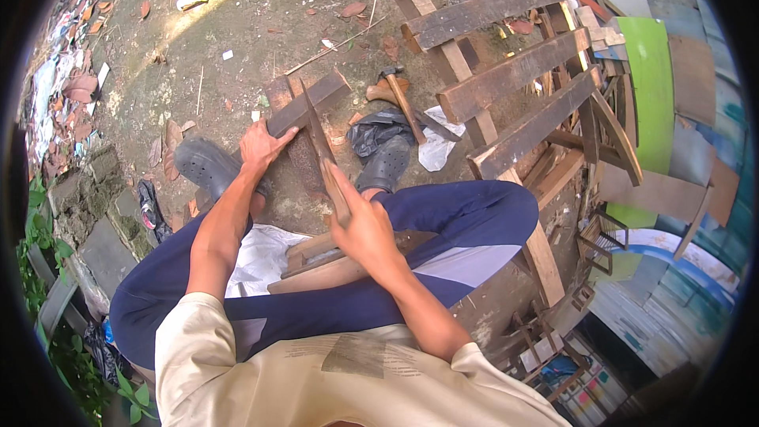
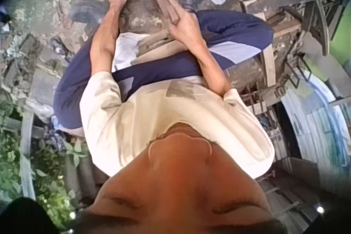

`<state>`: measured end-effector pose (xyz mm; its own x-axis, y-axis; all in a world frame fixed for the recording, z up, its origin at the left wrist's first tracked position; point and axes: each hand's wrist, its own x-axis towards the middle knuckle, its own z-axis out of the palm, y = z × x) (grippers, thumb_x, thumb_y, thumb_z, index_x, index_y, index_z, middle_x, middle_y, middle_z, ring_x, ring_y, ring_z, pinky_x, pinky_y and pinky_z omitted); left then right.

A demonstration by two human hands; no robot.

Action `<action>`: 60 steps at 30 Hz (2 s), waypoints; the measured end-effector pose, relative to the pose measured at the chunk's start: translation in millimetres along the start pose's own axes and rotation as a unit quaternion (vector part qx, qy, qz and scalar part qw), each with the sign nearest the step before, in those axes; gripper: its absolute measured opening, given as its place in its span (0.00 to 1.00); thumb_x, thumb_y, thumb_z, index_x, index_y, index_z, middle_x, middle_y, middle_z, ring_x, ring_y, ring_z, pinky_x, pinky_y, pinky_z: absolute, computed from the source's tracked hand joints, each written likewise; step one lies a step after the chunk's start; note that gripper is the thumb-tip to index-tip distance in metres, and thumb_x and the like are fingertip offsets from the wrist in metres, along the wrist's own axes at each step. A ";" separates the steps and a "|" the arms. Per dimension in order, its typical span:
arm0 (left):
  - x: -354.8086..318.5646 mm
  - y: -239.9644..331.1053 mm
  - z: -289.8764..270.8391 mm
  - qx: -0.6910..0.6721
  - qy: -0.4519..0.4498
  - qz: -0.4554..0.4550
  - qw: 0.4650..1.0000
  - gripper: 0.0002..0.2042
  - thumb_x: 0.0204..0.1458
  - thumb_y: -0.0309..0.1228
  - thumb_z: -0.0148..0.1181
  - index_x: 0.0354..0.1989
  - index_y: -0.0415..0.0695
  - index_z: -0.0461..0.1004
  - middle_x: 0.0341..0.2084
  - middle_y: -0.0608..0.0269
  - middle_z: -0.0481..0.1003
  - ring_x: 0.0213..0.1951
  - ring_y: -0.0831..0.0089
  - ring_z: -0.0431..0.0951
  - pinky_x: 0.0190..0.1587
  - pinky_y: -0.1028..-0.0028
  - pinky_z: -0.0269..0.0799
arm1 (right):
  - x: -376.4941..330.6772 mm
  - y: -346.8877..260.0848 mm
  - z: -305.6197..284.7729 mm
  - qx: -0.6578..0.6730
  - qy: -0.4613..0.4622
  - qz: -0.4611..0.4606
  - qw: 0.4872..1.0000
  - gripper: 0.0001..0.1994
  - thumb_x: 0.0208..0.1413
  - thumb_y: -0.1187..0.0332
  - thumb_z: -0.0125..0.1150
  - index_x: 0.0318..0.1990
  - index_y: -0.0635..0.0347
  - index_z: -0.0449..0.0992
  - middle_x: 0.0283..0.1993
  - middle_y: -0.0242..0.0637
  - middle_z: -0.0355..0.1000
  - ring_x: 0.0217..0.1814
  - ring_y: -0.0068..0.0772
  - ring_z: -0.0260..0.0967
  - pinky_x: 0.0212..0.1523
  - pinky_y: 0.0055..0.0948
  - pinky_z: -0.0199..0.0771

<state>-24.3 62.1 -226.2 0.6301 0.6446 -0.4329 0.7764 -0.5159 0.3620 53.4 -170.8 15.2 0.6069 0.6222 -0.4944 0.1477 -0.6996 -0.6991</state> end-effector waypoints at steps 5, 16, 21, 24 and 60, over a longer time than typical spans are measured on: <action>2.9 3.3 -2.7 -0.009 -0.003 -0.007 1.000 0.47 0.43 0.73 0.65 0.48 0.32 0.79 0.46 0.40 0.82 0.49 0.46 0.83 0.55 0.53 0.78 | -9.8 -4.5 -17.4 0.010 0.026 -0.056 0.998 0.40 0.52 0.74 0.62 0.76 0.46 0.60 0.40 0.63 0.79 0.45 0.71 0.77 0.50 0.58 0.78; -2.5 -1.8 8.8 0.012 0.024 0.008 1.000 0.47 0.43 0.72 0.66 0.50 0.32 0.78 0.47 0.40 0.82 0.50 0.44 0.82 0.53 0.53 0.78 | -36.7 -7.2 -15.6 0.006 0.013 -0.019 1.000 0.44 0.50 0.74 0.64 0.77 0.38 0.58 0.35 0.62 0.79 0.41 0.73 0.76 0.46 0.59 0.78; -0.6 13.6 4.2 0.004 -0.006 0.004 1.000 0.47 0.43 0.73 0.66 0.50 0.32 0.78 0.47 0.39 0.81 0.50 0.44 0.82 0.53 0.52 0.78 | 80.8 36.0 34.1 0.007 0.069 -0.016 0.997 0.42 0.50 0.75 0.64 0.76 0.40 0.60 0.36 0.61 0.79 0.41 0.71 0.77 0.47 0.57 0.79; -1.2 3.2 3.6 0.012 -0.002 -0.001 1.000 0.47 0.44 0.72 0.66 0.51 0.32 0.77 0.46 0.38 0.81 0.50 0.44 0.82 0.53 0.51 0.78 | -32.3 -4.0 -15.2 0.013 0.020 0.000 1.000 0.39 0.51 0.74 0.65 0.74 0.43 0.63 0.37 0.60 0.80 0.43 0.69 0.78 0.47 0.55 0.80; 1.1 6.6 3.2 0.021 -0.005 0.001 1.000 0.48 0.46 0.73 0.64 0.54 0.31 0.77 0.48 0.38 0.81 0.51 0.43 0.82 0.54 0.51 0.77 | 33.6 13.6 12.6 0.016 0.007 0.029 0.999 0.41 0.49 0.74 0.64 0.75 0.47 0.62 0.40 0.61 0.80 0.45 0.66 0.78 0.48 0.54 0.80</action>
<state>-18.5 57.6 -226.9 0.6310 0.6385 -0.4407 0.7753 -0.5400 0.3277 66.0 -154.9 -17.4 0.6249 0.5757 -0.5273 0.0875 -0.7228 -0.6855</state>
